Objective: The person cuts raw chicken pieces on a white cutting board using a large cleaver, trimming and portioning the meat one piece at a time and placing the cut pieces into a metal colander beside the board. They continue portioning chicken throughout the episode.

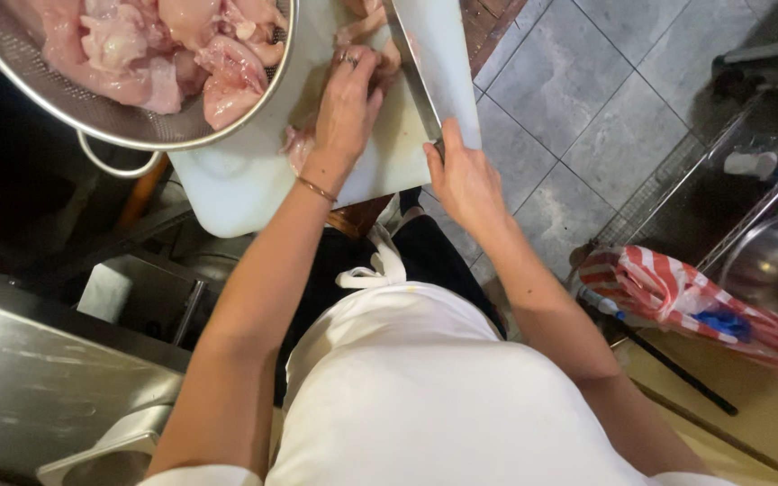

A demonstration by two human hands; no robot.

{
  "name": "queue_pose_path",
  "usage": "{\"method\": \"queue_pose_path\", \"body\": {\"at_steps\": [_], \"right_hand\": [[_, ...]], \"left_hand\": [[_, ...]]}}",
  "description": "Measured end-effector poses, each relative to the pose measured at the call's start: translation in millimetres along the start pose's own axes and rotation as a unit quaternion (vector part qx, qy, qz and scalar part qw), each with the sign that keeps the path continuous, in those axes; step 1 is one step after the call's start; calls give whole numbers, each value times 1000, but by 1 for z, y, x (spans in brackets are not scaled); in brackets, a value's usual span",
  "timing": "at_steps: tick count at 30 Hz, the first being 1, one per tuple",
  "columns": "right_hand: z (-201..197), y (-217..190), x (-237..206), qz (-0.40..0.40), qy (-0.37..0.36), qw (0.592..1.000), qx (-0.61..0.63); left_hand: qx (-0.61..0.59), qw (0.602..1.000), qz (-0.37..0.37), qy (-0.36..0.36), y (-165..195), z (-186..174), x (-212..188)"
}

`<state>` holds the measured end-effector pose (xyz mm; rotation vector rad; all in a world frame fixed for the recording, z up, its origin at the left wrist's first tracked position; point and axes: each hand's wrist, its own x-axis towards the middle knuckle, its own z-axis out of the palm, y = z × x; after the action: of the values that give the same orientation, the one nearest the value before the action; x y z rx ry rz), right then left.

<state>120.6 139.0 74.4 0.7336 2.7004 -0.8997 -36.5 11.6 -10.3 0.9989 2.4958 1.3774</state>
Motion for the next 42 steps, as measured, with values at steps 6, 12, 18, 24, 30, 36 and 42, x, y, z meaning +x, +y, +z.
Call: {"method": "queue_pose_path", "body": {"at_steps": [6, 12, 18, 24, 30, 36, 42], "right_hand": [[-18, 8, -15, -4, -26, 999, 18], [-30, 13, -34, -20, -71, 997, 30], [-38, 19, -36, 8, -56, 997, 59], [-67, 32, -20, -42, 35, 996, 68], [-83, 28, -14, 90, -26, 983, 157], [-72, 32, -17, 111, -45, 975, 187], [-59, 35, -39, 2, -9, 994, 107]], "left_hand": [[144, 980, 132, 45, -11, -6, 15], [217, 964, 133, 78, -6, -20, 6], [250, 963, 5, 97, 12, -14, -4], [308, 946, 106, -5, 21, 20, 5], [229, 962, 25, -148, 17, 25, 28], [-23, 973, 139, -184, 30, 19, -1], [-335, 927, -168, 27, 20, 2, -8]]}}
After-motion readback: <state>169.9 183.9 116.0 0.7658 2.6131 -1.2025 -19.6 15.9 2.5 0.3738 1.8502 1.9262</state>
